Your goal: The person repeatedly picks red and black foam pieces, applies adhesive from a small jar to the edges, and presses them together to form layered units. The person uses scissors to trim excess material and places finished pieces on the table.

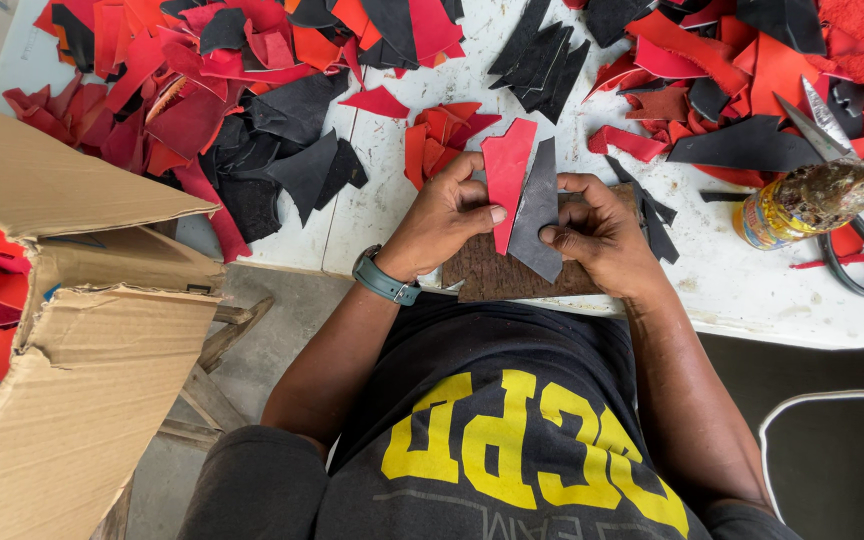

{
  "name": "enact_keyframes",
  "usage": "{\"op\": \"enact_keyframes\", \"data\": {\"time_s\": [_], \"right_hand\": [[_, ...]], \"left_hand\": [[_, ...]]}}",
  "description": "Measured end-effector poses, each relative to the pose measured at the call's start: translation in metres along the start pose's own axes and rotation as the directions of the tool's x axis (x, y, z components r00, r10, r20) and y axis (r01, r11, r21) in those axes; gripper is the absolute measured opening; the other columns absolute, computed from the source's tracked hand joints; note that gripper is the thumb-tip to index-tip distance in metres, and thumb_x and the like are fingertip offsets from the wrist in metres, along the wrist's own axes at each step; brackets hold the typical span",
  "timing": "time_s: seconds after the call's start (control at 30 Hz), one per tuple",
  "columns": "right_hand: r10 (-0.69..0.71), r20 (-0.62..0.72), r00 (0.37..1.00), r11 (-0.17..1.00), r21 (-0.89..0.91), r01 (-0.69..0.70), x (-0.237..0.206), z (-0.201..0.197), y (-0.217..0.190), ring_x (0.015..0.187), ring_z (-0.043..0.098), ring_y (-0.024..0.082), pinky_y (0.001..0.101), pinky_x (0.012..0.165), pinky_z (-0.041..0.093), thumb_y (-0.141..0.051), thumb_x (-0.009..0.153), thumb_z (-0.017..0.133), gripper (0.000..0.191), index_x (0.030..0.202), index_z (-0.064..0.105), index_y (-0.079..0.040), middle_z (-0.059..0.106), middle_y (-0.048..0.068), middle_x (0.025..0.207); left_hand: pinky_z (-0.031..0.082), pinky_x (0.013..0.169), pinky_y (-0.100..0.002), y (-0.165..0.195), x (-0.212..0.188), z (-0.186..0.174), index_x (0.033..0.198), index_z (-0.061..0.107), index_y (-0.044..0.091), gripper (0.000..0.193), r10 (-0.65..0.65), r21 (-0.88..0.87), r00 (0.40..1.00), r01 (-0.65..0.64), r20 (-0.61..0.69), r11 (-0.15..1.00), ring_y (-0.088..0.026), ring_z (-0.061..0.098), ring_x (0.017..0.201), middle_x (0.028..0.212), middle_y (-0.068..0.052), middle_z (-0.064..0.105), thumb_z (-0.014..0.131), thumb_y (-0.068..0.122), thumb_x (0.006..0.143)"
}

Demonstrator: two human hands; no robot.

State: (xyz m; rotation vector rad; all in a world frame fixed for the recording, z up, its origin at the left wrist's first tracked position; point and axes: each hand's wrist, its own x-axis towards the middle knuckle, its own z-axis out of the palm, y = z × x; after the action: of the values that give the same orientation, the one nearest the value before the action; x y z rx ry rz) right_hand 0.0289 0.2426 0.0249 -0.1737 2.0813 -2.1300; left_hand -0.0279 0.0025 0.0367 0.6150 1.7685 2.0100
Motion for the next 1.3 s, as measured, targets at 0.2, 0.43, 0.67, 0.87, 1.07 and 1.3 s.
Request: {"op": "enact_keyframes", "data": {"time_s": [0.2,0.43,0.67,0.87,1.07,1.3], "right_hand": [[0.004,0.002,1.000,1.000,0.002,-0.004,-0.0002,0.0003,-0.0011,0.072,0.058,0.007,0.0225,0.062,0.045,0.005,0.089,0.071,0.059,0.143,0.051,-0.009,0.065,0.002,0.084],[0.024,-0.003,1.000,1.000,-0.015,-0.024,-0.0003,0.0005,-0.0033,0.072,0.060,0.007,0.0227,0.062,0.045,0.005,0.087,0.071,0.060,0.142,0.051,-0.009,0.067,0.004,0.085],[0.019,0.000,1.000,1.000,-0.011,-0.019,-0.0004,0.0004,-0.0027,0.071,0.059,0.007,0.0229,0.062,0.045,0.006,0.088,0.071,0.060,0.142,0.051,-0.009,0.064,0.003,0.082],[0.005,-0.003,1.000,1.000,-0.018,-0.005,-0.0001,0.0013,-0.0033,0.069,0.058,0.007,0.0228,0.061,0.045,0.005,0.087,0.071,0.060,0.142,0.051,-0.009,0.064,0.002,0.081],[-0.028,0.004,1.000,0.999,-0.040,0.028,-0.0005,0.0019,-0.0027,0.069,0.057,0.007,0.0226,0.061,0.044,0.005,0.088,0.071,0.059,0.142,0.052,-0.008,0.063,0.001,0.080],[-0.031,-0.007,1.000,0.999,-0.042,0.030,-0.0013,0.0018,-0.0012,0.068,0.055,0.005,0.0221,0.061,0.042,0.004,0.087,0.072,0.059,0.142,0.052,-0.008,0.061,-0.001,0.078]], "left_hand": [[0.058,0.089,-0.029,0.0014,-0.0008,0.0006,0.134,0.050,0.002,0.044,0.000,0.040,1.000,0.000,-0.003,0.999,-0.013,0.071,0.100,0.105,-0.011,0.076,0.068,-0.004,0.094],[0.058,0.089,-0.029,0.0023,-0.0011,-0.0002,0.135,0.050,0.003,0.045,0.025,0.051,1.000,-0.025,0.008,0.998,-0.013,0.072,0.100,0.104,-0.011,0.075,0.068,-0.004,0.095],[0.060,0.086,-0.029,-0.0002,0.0015,0.0001,0.132,0.050,0.002,0.042,0.003,-0.034,1.000,-0.003,-0.014,0.999,-0.013,0.072,0.098,0.102,-0.012,0.076,0.067,-0.004,0.095],[0.059,0.087,-0.028,-0.0001,0.0005,0.0002,0.132,0.049,0.002,0.041,0.017,-0.011,1.000,-0.017,-0.001,1.000,-0.013,0.072,0.099,0.103,-0.012,0.077,0.067,-0.005,0.095],[0.059,0.088,-0.028,0.0001,-0.0011,0.0029,0.130,0.050,0.003,0.040,0.060,0.081,0.998,-0.058,-0.013,0.995,-0.014,0.073,0.101,0.102,-0.011,0.077,0.069,-0.004,0.095],[0.059,0.088,-0.028,0.0052,-0.0048,0.0058,0.129,0.052,0.002,0.038,0.040,0.096,0.998,-0.036,-0.039,0.995,-0.013,0.072,0.100,0.103,-0.010,0.078,0.069,-0.003,0.095]]}}
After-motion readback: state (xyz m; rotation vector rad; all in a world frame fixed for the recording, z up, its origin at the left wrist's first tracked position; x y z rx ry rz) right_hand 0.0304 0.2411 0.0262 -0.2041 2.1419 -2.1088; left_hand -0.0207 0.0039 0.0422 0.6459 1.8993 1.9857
